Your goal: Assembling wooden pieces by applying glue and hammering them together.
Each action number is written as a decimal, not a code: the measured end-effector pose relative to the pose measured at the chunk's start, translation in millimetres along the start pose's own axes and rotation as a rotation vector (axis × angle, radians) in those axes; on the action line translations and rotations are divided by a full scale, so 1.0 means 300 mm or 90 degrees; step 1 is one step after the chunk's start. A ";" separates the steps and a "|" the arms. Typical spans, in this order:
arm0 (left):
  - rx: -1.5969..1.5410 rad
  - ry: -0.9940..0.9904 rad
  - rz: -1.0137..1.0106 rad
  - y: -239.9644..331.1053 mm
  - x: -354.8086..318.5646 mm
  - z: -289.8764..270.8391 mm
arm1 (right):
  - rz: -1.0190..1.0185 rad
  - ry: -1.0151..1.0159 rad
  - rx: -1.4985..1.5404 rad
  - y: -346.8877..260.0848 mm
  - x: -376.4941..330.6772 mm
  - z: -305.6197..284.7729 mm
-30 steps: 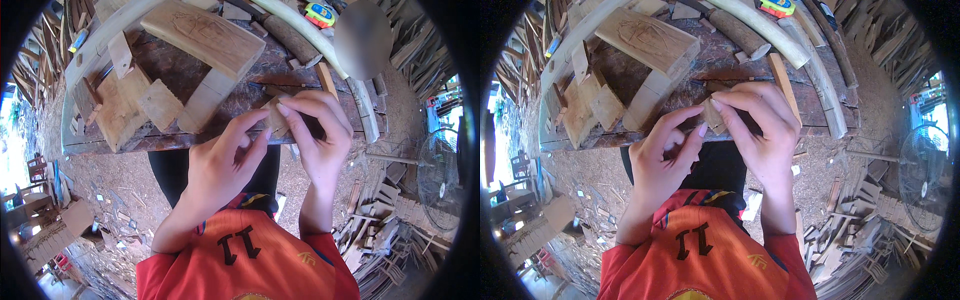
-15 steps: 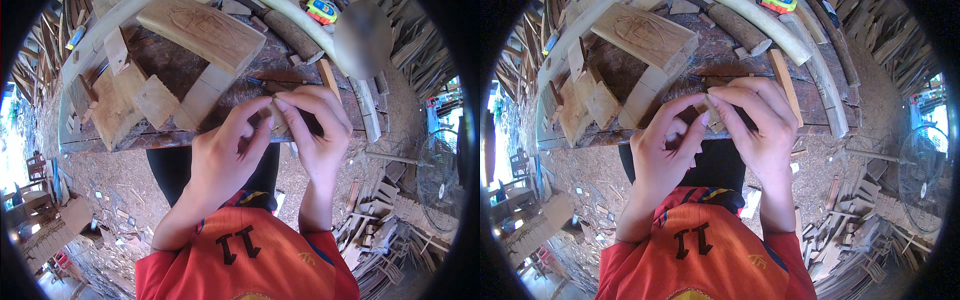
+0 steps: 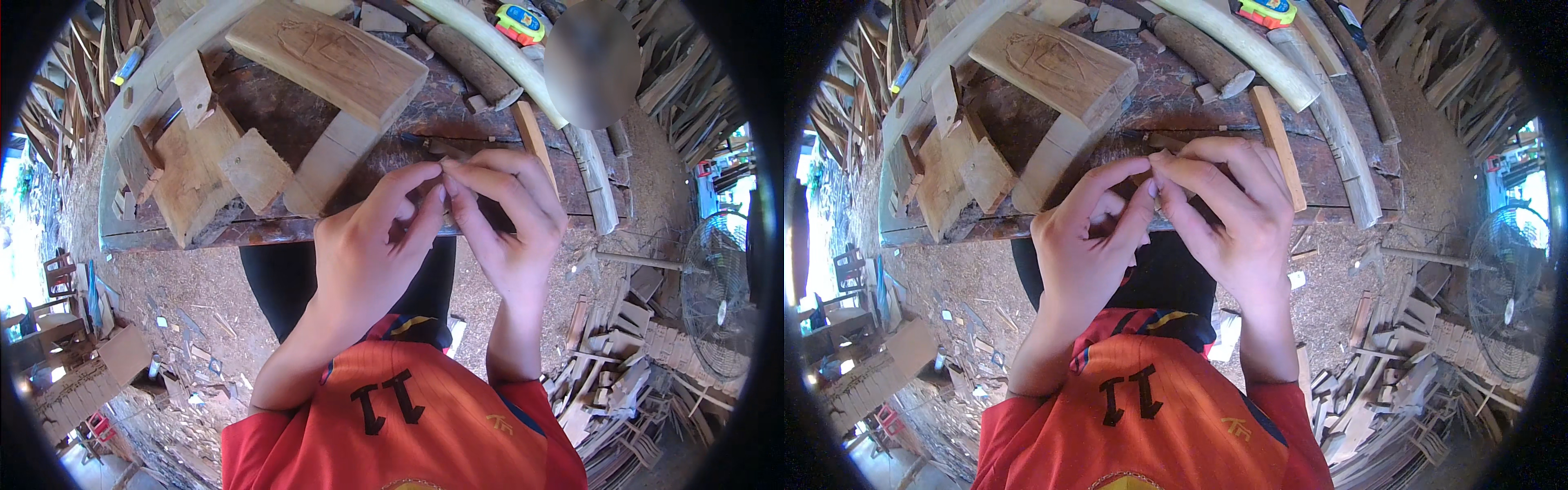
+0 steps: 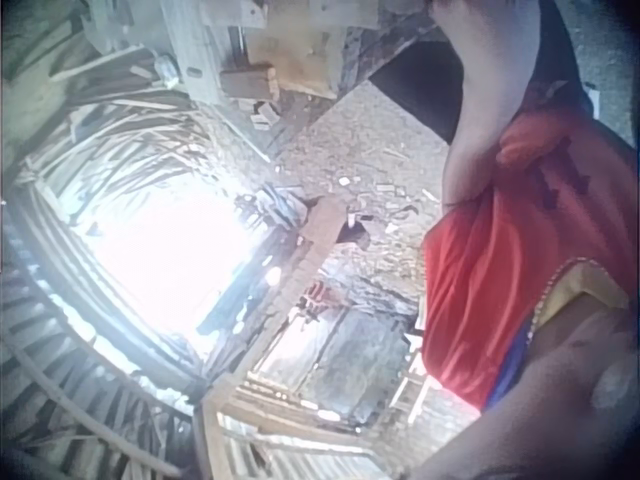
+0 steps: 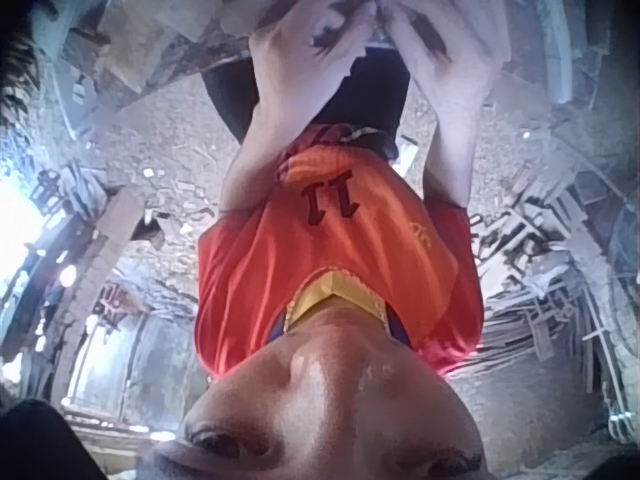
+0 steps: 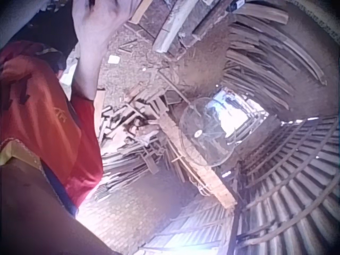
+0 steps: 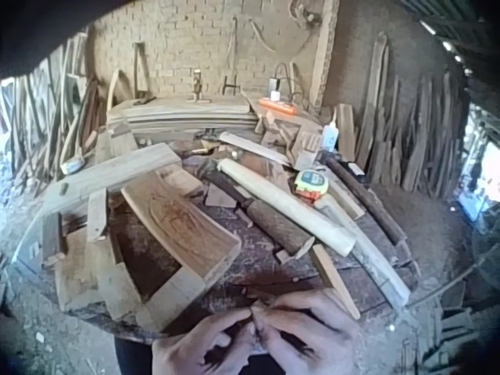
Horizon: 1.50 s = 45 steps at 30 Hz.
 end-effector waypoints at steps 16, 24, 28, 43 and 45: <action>0.046 0.058 0.100 -0.020 0.018 0.008 | -0.044 -0.103 -0.098 -0.024 0.093 -0.074; 0.012 0.116 0.153 -0.030 0.024 0.018 | 0.032 -0.243 -0.361 0.146 0.223 -0.194; -0.027 0.092 0.125 -0.033 0.023 0.011 | 0.168 -0.295 -0.223 0.187 0.248 -0.175; -0.087 0.031 -0.113 0.009 0.014 -0.005 | 0.107 -0.219 -0.263 0.246 0.203 -0.144; -0.093 0.033 -0.109 0.005 0.015 0.004 | 0.101 -0.203 -0.260 0.247 0.196 -0.138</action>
Point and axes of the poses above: each hand's wrist, its own x-axis towards the middle knuckle, its own z-axis out of the palm, y = z × x, the point moved 1 cm from there along x, towards the middle knuckle, and after that the axes turned 8 degrees about -z, right-handed, at the moved point
